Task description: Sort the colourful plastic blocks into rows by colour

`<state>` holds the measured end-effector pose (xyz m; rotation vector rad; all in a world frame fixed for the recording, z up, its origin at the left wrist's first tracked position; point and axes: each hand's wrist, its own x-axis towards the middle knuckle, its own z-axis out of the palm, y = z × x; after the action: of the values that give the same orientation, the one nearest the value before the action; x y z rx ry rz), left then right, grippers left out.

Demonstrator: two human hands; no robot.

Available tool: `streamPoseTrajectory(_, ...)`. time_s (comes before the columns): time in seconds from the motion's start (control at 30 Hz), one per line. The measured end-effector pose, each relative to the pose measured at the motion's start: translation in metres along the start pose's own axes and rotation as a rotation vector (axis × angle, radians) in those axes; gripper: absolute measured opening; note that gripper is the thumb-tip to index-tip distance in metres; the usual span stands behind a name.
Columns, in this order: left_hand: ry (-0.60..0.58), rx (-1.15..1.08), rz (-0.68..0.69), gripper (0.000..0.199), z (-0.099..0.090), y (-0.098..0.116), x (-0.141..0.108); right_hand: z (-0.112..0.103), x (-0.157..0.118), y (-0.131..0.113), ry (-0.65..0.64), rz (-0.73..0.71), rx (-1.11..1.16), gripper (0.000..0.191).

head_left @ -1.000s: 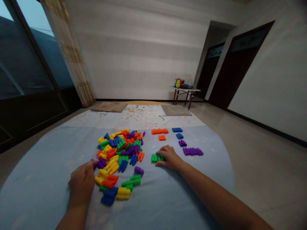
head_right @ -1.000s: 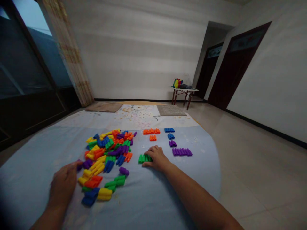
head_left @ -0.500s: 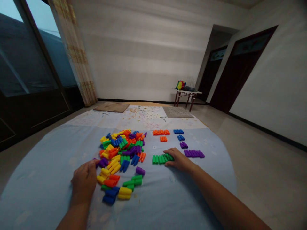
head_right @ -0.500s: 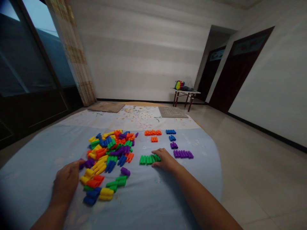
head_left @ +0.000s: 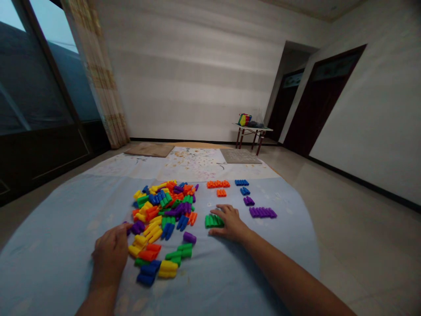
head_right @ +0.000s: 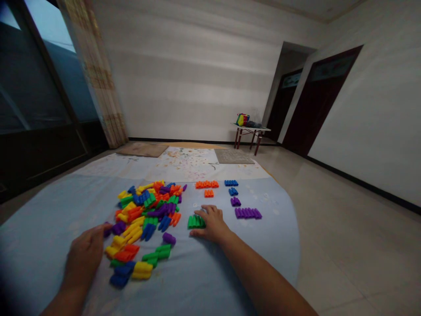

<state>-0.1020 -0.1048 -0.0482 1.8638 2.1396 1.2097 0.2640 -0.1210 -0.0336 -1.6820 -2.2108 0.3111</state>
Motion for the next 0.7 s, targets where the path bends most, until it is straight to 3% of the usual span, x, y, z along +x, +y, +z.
streamPoseTrajectory(0.2,-0.036,-0.072,-0.046,0.048,-0.002,0.003,0.000,0.008,0.003,-0.003,0.029,-0.036,-0.001,0.053)
streamPoseTrajectory(0.7,-0.002,-0.101,0.012,0.046,0.002,-0.006,0.002,0.003,0.027,0.013,0.015,-0.012,-0.053,0.055)
